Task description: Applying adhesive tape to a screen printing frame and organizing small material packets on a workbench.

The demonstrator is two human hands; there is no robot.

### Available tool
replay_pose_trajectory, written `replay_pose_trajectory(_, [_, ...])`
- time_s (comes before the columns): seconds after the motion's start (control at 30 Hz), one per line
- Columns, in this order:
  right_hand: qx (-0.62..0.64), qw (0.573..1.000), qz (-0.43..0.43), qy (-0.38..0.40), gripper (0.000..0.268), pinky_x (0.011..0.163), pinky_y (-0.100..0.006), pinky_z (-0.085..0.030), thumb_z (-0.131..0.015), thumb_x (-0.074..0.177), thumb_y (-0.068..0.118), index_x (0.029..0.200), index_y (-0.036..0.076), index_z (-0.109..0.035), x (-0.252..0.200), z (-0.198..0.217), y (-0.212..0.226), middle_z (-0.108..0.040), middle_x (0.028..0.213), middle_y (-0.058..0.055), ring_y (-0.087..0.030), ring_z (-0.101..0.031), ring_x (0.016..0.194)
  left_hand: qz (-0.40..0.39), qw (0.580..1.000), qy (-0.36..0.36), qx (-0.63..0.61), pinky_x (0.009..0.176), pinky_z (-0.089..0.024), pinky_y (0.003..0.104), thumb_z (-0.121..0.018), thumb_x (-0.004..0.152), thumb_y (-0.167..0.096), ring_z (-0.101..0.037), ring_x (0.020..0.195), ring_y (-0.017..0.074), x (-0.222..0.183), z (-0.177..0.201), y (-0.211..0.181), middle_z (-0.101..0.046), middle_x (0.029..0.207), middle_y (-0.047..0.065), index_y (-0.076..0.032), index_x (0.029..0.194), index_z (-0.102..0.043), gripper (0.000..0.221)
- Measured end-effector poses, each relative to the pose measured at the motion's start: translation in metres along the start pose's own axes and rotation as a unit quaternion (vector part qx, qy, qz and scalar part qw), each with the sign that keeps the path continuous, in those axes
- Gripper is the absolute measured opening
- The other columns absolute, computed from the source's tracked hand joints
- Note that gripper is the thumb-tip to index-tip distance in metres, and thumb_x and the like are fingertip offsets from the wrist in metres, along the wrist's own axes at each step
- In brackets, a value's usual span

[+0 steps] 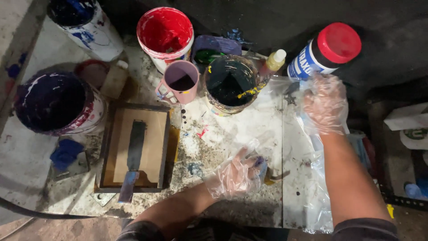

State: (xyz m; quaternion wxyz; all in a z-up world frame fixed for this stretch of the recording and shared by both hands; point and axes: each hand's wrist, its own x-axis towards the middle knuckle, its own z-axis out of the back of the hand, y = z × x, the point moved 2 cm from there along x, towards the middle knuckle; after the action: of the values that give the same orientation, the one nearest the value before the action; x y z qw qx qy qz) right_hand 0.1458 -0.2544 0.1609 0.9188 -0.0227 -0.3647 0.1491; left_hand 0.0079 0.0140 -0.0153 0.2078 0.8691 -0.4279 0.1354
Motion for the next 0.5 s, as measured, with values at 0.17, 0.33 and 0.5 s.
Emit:
replay_pose_trajectory(0.17, [0.132,0.99,-0.015,-0.039,0.048,0.09,-0.058,-0.046,-0.069,0.105,0.01,0.141,-0.019,-0.058,0.007,0.036,-0.011,-0.063,0.116,-0.04,-0.054,-0.06,0.102,0.201,0.939,-0.014,-0.279,0.121,-0.037,0.058,-0.026,0.117,-0.072,-0.052,0.14,0.0403,0.01,-0.005,-0.001,-0.054,0.152,0.019,-0.01,0.157,-0.047,0.076])
replay_pose_trajectory(0.33, [0.126,0.989,-0.067,0.042,0.054,0.087,-0.053,-0.047,-0.066,0.102,0.016,0.15,-0.008,-0.061,-0.029,0.027,-0.063,-0.072,0.116,-0.027,-0.044,-0.064,0.094,0.047,0.994,0.075,-0.059,0.124,-0.031,0.058,-0.034,0.114,-0.033,-0.04,0.149,0.0314,0.005,0.0,0.0,-0.037,0.164,0.014,-0.019,0.162,-0.033,0.05])
replay_pose_trajectory(0.5, [0.652,0.414,-0.58,-0.26,0.011,0.046,-0.029,-0.043,-0.07,0.08,0.001,0.076,0.008,-0.064,-0.044,0.039,-0.057,-0.071,0.098,-0.017,-0.026,-0.067,0.077,0.228,0.81,-0.143,-0.522,0.104,-0.056,0.049,-0.066,0.107,-0.015,-0.06,0.125,0.0319,0.042,-0.078,0.006,-0.06,0.136,0.021,0.001,0.145,-0.047,0.045])
